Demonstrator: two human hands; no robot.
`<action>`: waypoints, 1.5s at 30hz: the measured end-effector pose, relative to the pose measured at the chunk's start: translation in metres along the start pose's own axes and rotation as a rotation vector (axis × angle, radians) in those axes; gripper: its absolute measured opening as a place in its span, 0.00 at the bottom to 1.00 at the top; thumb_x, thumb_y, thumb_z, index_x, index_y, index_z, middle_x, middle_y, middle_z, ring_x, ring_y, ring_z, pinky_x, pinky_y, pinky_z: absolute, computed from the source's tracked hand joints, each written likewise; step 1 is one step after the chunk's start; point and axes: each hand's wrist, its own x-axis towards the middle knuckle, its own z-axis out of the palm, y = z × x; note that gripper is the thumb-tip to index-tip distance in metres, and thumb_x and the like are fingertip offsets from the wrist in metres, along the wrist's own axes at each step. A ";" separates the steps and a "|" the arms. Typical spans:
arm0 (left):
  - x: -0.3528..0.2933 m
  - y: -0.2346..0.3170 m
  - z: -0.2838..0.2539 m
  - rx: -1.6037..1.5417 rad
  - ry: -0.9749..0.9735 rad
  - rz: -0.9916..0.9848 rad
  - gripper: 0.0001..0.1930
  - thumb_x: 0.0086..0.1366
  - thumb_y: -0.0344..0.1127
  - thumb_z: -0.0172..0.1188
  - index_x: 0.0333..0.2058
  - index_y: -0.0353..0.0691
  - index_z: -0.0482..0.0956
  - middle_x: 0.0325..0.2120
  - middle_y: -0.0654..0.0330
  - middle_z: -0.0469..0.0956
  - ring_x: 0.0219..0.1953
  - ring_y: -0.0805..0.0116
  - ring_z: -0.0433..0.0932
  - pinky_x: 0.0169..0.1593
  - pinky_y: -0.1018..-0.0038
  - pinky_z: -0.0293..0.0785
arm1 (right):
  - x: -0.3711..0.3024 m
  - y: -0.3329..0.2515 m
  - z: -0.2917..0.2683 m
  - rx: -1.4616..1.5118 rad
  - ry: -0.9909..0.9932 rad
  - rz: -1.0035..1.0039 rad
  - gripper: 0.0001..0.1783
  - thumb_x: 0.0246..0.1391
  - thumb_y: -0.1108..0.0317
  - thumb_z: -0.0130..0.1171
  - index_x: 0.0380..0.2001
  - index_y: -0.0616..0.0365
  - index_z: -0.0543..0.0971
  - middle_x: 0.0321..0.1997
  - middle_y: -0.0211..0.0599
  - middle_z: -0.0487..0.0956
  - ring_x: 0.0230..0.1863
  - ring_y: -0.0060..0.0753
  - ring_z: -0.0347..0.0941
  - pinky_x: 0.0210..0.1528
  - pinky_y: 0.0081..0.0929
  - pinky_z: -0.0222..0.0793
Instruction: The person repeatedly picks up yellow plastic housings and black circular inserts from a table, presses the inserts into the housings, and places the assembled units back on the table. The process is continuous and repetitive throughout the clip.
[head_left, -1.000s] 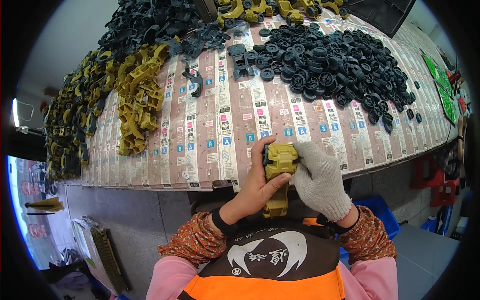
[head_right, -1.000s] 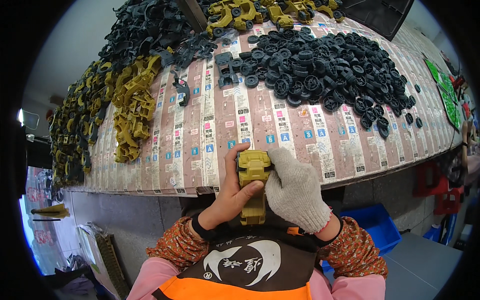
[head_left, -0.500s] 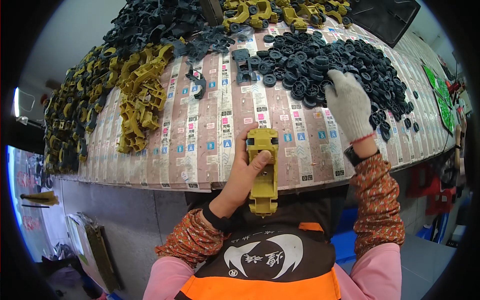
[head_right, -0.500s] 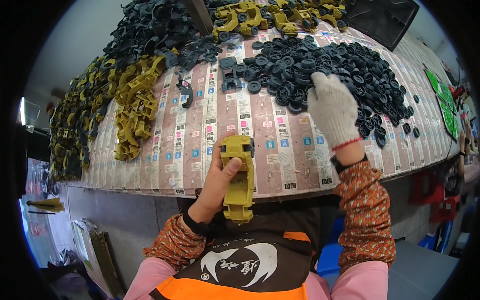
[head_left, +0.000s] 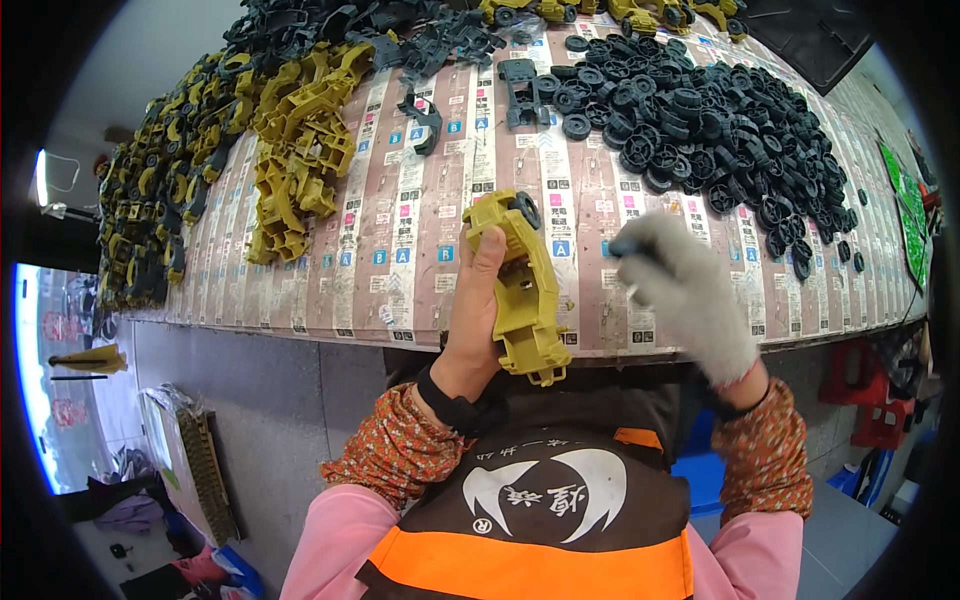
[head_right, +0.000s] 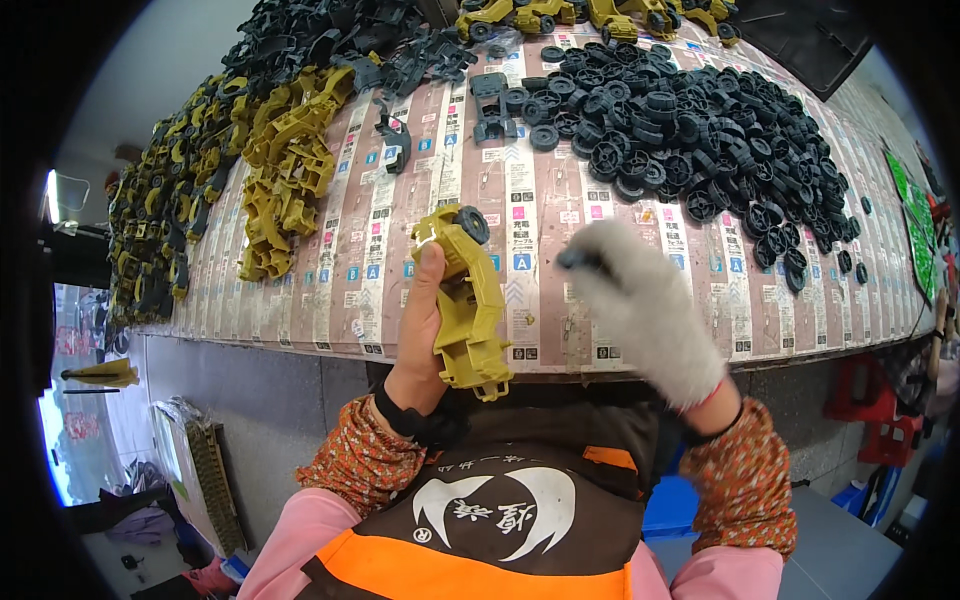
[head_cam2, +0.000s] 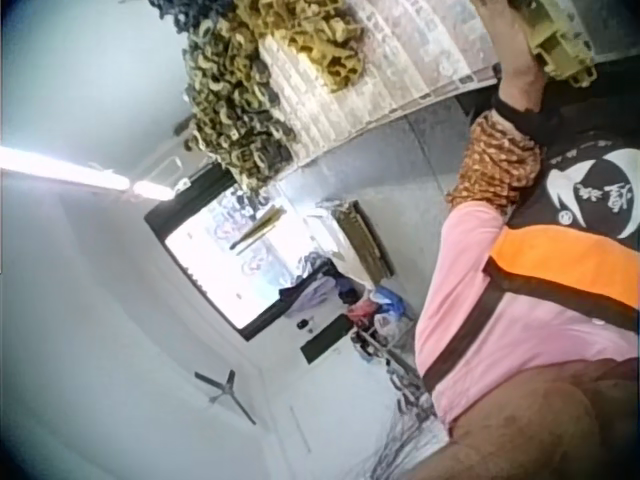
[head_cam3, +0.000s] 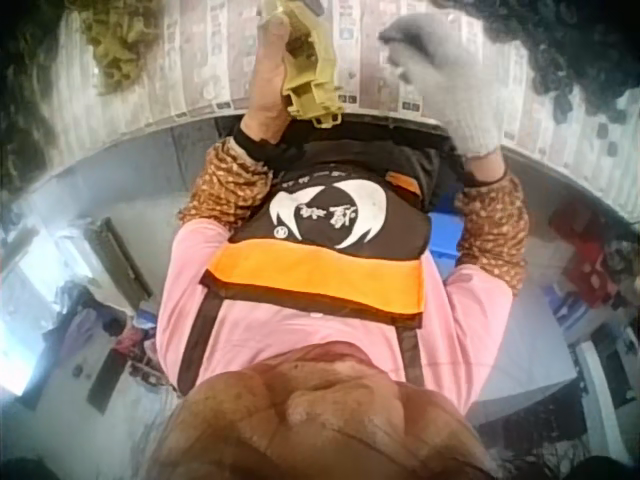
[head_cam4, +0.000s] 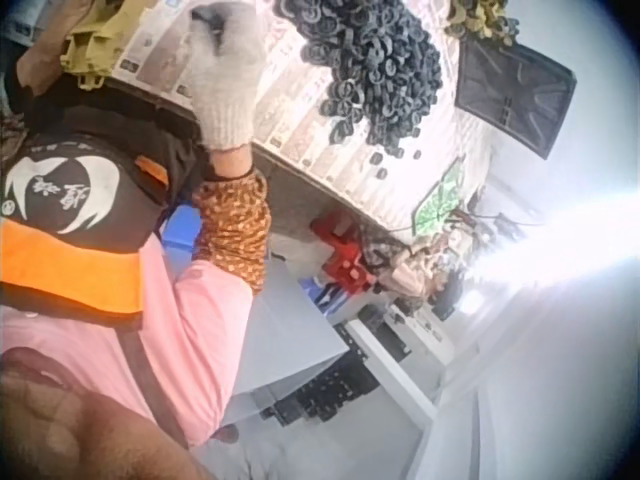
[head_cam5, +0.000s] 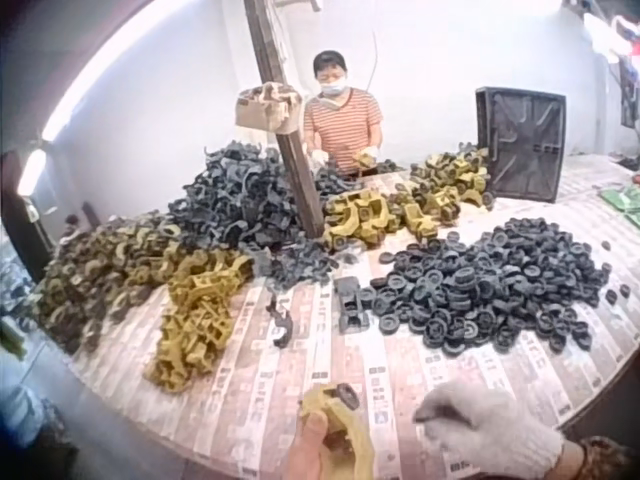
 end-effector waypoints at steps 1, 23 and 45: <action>0.000 0.000 0.000 -0.010 0.004 0.006 0.27 0.77 0.62 0.56 0.54 0.42 0.77 0.39 0.62 0.82 0.36 0.73 0.84 0.39 0.75 0.84 | -0.012 -0.009 0.011 0.093 -0.076 0.067 0.08 0.63 0.74 0.61 0.45 0.59 0.80 0.37 0.48 0.85 0.37 0.44 0.85 0.42 0.34 0.78; -0.019 0.002 0.022 0.277 -0.059 0.551 0.45 0.72 0.31 0.68 0.78 0.45 0.47 0.64 0.54 0.69 0.63 0.64 0.73 0.68 0.66 0.70 | -0.068 -0.031 0.062 -0.056 0.028 -0.167 0.27 0.51 0.82 0.54 0.57 0.66 0.77 0.36 0.60 0.82 0.35 0.65 0.81 0.38 0.50 0.77; 0.021 0.117 -0.061 0.479 0.244 0.419 0.22 0.76 0.34 0.57 0.66 0.47 0.71 0.48 0.68 0.75 0.47 0.79 0.73 0.48 0.80 0.71 | 0.141 -0.027 0.000 0.697 -0.228 0.363 0.27 0.63 0.55 0.63 0.54 0.67 0.77 0.41 0.42 0.81 0.33 0.35 0.85 0.29 0.28 0.85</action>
